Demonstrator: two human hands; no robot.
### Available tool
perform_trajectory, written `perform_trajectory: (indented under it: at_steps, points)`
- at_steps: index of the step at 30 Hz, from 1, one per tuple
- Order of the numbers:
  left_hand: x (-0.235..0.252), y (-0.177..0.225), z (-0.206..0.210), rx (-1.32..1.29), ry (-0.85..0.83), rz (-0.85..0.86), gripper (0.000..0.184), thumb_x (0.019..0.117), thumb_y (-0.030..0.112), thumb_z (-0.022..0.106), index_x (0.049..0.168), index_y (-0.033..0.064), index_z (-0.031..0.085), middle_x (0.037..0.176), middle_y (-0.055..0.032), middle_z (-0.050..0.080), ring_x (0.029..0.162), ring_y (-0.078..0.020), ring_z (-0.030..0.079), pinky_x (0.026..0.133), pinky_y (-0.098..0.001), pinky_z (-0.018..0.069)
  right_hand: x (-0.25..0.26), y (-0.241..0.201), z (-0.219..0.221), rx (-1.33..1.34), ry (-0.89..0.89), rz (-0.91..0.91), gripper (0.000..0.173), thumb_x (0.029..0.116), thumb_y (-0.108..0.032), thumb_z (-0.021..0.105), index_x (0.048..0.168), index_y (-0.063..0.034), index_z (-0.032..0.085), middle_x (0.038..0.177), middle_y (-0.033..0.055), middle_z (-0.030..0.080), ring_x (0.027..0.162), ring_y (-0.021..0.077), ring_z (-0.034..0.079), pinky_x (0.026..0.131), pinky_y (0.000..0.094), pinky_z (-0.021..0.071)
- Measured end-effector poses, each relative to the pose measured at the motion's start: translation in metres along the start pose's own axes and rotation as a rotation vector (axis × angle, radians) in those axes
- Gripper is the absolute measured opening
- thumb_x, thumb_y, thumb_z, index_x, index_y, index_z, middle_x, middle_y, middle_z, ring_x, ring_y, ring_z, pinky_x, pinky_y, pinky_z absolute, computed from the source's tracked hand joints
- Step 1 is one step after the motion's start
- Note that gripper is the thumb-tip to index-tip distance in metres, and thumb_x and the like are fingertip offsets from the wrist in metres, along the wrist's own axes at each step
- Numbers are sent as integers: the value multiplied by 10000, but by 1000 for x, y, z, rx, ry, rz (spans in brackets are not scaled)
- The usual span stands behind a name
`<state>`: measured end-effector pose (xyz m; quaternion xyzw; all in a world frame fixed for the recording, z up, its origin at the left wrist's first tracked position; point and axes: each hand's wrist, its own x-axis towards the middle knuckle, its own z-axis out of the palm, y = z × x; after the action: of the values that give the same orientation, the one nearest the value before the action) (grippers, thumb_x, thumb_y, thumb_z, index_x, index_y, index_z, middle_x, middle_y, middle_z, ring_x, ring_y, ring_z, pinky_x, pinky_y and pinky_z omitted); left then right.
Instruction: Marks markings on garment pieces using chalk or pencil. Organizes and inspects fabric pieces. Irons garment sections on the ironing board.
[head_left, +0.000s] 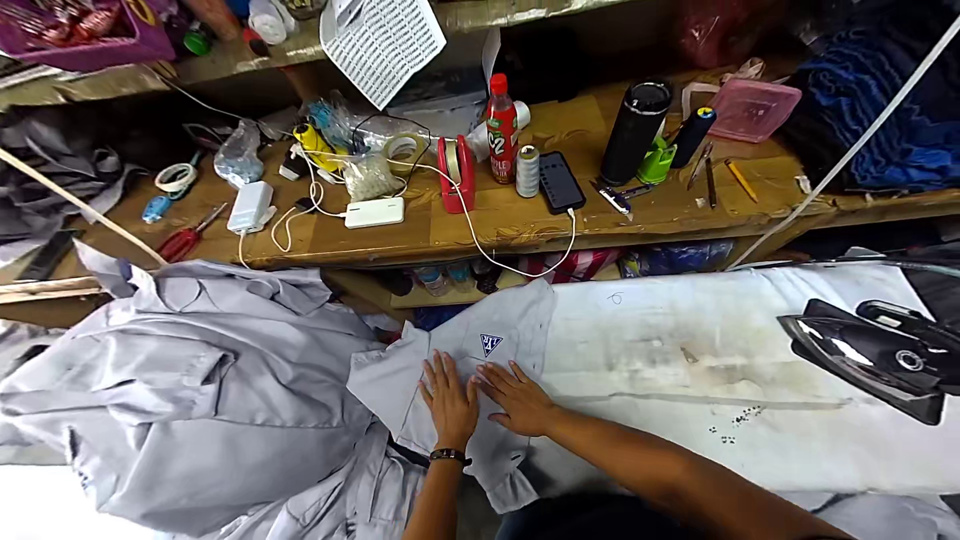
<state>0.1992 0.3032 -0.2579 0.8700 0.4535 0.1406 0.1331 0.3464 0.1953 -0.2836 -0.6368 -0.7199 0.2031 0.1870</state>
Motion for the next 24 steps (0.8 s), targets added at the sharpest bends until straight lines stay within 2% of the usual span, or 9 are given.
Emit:
perform_trajectory:
  at_steps: [2,4,8,13,15,17,18,21,24]
  points:
    - [0,5,23,69,-45,-6,821,1032,581,291,1590,-22,303,1664,-236,263,1552,-447,202,1200,-716,108,-13,7,-37,124,-172,77,702,1021,-316,606,1627,-113,315,1728,106,181,1607,285,104,1258,641,64]
    - [-6,11,38,145,13,-58,819,1020,593,290,1586,2,336,1650,-203,322,1539,-428,263,1192,-713,151,-51,26,-80,164,-137,174,628,1004,-268,627,1582,-130,422,1690,135,283,1586,318,194,1258,642,114]
    - [-16,40,49,197,68,-187,797,1034,551,232,1592,-13,305,1656,-224,296,1539,-437,255,1184,-714,160,-190,140,-171,-115,382,439,426,975,-310,615,1355,-129,684,1491,194,557,1430,424,456,1171,670,311]
    - [-44,86,69,200,73,-204,891,1003,611,243,1573,-72,295,1640,-265,298,1538,-436,258,1199,-690,150,-386,247,-294,-358,517,1075,774,942,-499,621,1497,19,467,1529,432,329,1406,681,271,1051,860,214]
    - [-55,99,74,193,67,-199,916,992,616,277,1566,-97,281,1637,-290,283,1537,-446,252,1198,-696,139,-416,263,-312,-209,350,1222,862,941,-631,614,1451,54,495,1376,476,463,1278,699,420,986,867,278]
    - [-64,110,79,196,55,-186,951,983,642,282,1564,-110,268,1632,-303,280,1535,-452,252,1186,-717,137,-427,284,-325,-12,142,1243,702,997,-591,580,1329,27,597,1046,368,675,946,551,663,834,740,473]
    - [-69,115,80,195,31,-175,969,977,654,297,1567,-113,252,1636,-310,262,1538,-458,238,1180,-731,130,-429,293,-330,114,80,1230,615,1023,-517,586,1312,26,602,933,302,688,807,446,677,767,648,517]
    - [-83,127,76,167,-99,-129,1047,939,709,373,1579,-106,221,1649,-335,183,1542,-504,171,1159,-768,96,-432,304,-335,368,68,1226,387,1031,-357,630,1157,7,662,617,48,549,497,126,522,535,312,486]
    - [-86,136,53,10,-384,-89,1102,922,755,423,1605,-69,161,1672,-329,59,1549,-530,22,1147,-789,2,-423,299,-332,415,125,1252,307,1041,-295,620,974,-5,693,502,-24,451,390,58,412,419,218,388]
